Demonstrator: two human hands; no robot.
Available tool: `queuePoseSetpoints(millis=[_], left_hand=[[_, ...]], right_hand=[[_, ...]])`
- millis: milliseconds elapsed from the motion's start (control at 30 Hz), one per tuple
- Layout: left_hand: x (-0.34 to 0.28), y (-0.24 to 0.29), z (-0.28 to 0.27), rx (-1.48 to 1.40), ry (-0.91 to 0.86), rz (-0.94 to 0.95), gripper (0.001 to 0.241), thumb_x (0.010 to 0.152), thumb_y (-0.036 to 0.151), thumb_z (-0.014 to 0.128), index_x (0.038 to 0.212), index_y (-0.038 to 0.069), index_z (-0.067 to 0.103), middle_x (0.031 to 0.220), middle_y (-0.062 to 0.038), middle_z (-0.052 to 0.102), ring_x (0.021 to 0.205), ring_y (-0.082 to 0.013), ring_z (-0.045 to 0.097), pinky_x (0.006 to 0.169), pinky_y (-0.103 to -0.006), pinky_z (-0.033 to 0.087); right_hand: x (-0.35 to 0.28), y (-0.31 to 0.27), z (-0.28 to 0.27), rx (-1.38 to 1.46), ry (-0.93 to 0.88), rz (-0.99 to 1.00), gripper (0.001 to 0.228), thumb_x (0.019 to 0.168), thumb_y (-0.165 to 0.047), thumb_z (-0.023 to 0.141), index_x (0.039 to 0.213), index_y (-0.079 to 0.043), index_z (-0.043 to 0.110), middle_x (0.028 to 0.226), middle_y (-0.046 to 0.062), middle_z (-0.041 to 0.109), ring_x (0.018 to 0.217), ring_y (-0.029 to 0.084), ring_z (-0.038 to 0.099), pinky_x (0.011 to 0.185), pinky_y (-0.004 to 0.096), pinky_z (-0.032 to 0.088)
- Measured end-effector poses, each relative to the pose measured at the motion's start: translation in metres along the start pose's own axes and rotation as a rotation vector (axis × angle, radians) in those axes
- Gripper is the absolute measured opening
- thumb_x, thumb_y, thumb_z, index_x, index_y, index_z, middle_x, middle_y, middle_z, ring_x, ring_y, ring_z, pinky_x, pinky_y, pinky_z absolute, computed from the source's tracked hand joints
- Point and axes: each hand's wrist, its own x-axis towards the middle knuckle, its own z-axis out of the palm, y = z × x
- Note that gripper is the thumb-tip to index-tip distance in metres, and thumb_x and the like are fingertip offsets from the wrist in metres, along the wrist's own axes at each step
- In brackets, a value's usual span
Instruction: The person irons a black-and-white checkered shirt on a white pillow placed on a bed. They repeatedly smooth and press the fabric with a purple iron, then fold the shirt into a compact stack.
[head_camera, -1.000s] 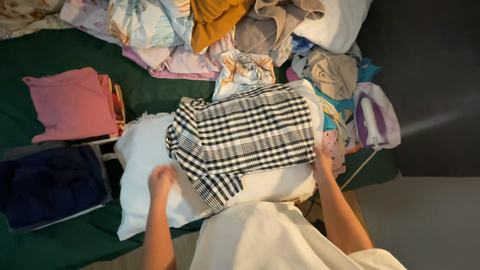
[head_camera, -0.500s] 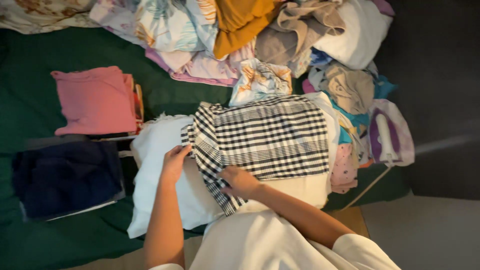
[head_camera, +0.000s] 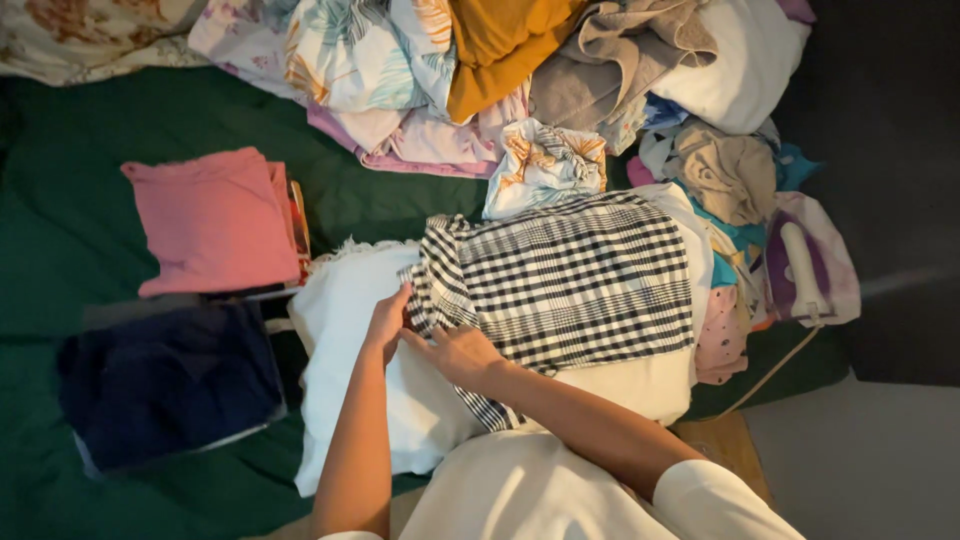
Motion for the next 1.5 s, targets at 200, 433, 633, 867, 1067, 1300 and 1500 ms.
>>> queuePoseSetpoints(millis=[200,433,633,867,1067,1300,1500], left_hand=[[0.046,-0.006,0.005,-0.135,0.046,0.012,0.029,0.092,0.031,0.077,0.097,0.003,0.078,0.096,-0.015,0.075,0.100,-0.0222,0.067,0.093,-0.0399,0.052],[0.062,-0.042,0.004,-0.350,-0.182,-0.113,0.037,0.097,0.013,0.062,0.132,0.002,0.065,0.120,-0.011,0.072,0.101,-0.0193,0.065,0.086,-0.0309,0.052],[0.050,-0.040,-0.003,-0.268,-0.109,-0.022,0.041,0.089,0.005,0.069,0.130,0.001,0.068,0.117,-0.012,0.074,0.101,-0.0209,0.067,0.087,-0.0315,0.054],[0.041,-0.098,0.013,-0.152,0.453,0.152,0.075,0.084,0.026,0.091,0.140,0.012,0.043,0.116,-0.013,0.058,0.091,-0.0195,0.063,0.074,-0.0297,0.058],[-0.035,-0.111,0.062,-0.066,0.489,0.166,0.091,0.082,0.017,0.089,0.145,0.015,0.024,0.124,-0.015,0.044,0.085,-0.0213,0.062,0.068,-0.0314,0.060],[-0.100,-0.104,0.092,-0.048,0.255,0.016,0.063,0.093,0.018,0.078,0.143,0.023,0.040,0.117,-0.015,0.058,0.103,-0.0249,0.060,0.089,-0.0383,0.053],[-0.103,-0.103,0.089,-0.154,0.062,0.049,0.047,0.089,-0.002,0.069,0.131,0.018,0.073,0.138,-0.023,0.055,0.109,-0.0252,0.058,0.084,-0.0380,0.060]], right_hand=[[-0.008,-0.011,0.034,0.030,-0.467,-0.021,0.073,0.088,-0.049,0.072,0.149,-0.021,0.043,0.116,0.010,0.066,0.103,0.026,0.069,0.081,0.041,0.054],[-0.054,0.002,0.013,0.950,-0.884,0.096,0.065,0.089,-0.049,0.062,0.139,-0.008,0.058,0.135,0.011,0.057,0.105,0.026,0.062,0.093,0.038,0.050],[-0.076,0.032,-0.014,1.528,-0.804,0.551,0.050,0.089,-0.029,0.070,0.135,-0.008,0.066,0.124,0.006,0.071,0.107,0.015,0.067,0.095,0.027,0.053],[-0.180,0.107,0.038,0.596,0.433,0.796,0.016,0.080,-0.008,0.076,0.095,-0.016,0.074,0.090,0.006,0.073,0.085,0.027,0.071,0.075,0.035,0.056],[-0.304,0.192,0.118,0.118,0.543,1.707,0.075,0.072,-0.034,0.090,0.132,0.000,0.062,0.129,0.026,0.063,0.124,0.045,0.058,0.103,0.060,0.046],[-0.323,0.210,0.081,1.703,0.986,2.101,0.045,0.087,-0.033,0.080,0.089,-0.004,0.046,0.057,0.002,0.036,0.040,0.021,0.046,0.042,0.027,0.036],[-0.307,0.192,0.072,2.614,0.642,1.784,0.071,0.076,-0.046,0.090,0.121,-0.005,0.054,0.123,0.020,0.063,0.133,0.043,0.049,0.114,0.057,0.034]])
